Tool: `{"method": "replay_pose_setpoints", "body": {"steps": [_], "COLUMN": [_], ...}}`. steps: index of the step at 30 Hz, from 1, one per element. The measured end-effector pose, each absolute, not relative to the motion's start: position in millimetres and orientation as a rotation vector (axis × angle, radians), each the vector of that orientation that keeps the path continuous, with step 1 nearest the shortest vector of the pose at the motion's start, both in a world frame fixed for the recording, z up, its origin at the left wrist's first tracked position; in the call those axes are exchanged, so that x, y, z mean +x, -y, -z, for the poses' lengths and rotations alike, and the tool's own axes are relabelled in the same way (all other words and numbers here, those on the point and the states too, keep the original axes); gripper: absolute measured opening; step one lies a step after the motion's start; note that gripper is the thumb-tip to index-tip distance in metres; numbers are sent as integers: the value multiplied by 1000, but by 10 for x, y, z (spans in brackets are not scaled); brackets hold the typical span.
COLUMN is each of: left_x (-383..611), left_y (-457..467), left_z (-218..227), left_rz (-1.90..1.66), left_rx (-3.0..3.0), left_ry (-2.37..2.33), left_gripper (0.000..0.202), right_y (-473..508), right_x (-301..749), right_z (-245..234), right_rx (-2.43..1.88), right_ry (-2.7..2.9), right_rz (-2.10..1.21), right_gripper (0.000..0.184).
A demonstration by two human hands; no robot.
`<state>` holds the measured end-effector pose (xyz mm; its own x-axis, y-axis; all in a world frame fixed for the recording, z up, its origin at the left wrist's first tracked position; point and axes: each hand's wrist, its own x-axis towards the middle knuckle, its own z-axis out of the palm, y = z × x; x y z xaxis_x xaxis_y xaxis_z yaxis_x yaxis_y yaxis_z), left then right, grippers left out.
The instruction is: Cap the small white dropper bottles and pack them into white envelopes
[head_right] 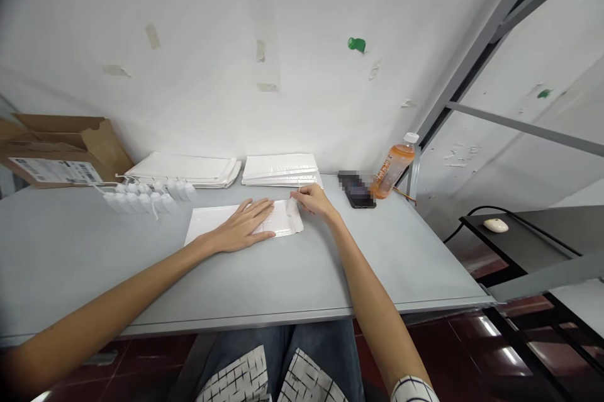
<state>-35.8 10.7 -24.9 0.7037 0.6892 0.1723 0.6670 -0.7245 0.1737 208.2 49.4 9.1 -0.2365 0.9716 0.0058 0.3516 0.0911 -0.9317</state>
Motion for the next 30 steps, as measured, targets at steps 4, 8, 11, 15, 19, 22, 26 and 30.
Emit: {"method": "replay_pose_setpoints", "body": {"steps": [4, 8, 11, 15, 19, 22, 26, 30], "left_x": [-344, -314, -302, -303, -313, -321, -320, -314], "left_y": [-115, -110, -100, -96, -108, -117, -118, -115], "left_z": [250, 249, 224, 209, 245, 269, 268, 249], "left_rz": [-332, -381, -456, -520, -592, -688, -841, -933], "left_rx": [2788, 2773, 2764, 2755, 2754, 2764, 2748, 2731], "left_ry": [-1117, -1121, -1108, -1105, -1116, -1113, -1115, -1073], "left_gripper": [67, 54, 46, 45, 46, 44, 40, 37], "right_y": [-503, -527, -530, -523, -539, -558, -565, -541], "right_x": [2120, 2160, 2178, 2200, 2242, 2282, 2322, 2297], "right_z": [-108, -97, -104, -129, -131, -130, -138, -141], "right_rx": [-1326, -1360, -1365, -1364, -1370, -1343, -1292, -1300], "right_ry": [1623, 1585, 1576, 1566, 1563, 1566, 1587, 1623], "right_rz": [-1248, -1257, -1250, -1257, -1259, -1249, -1241, -1289], "right_gripper": [37, 38, 38, 38, 36, 35, 34, 35]}}
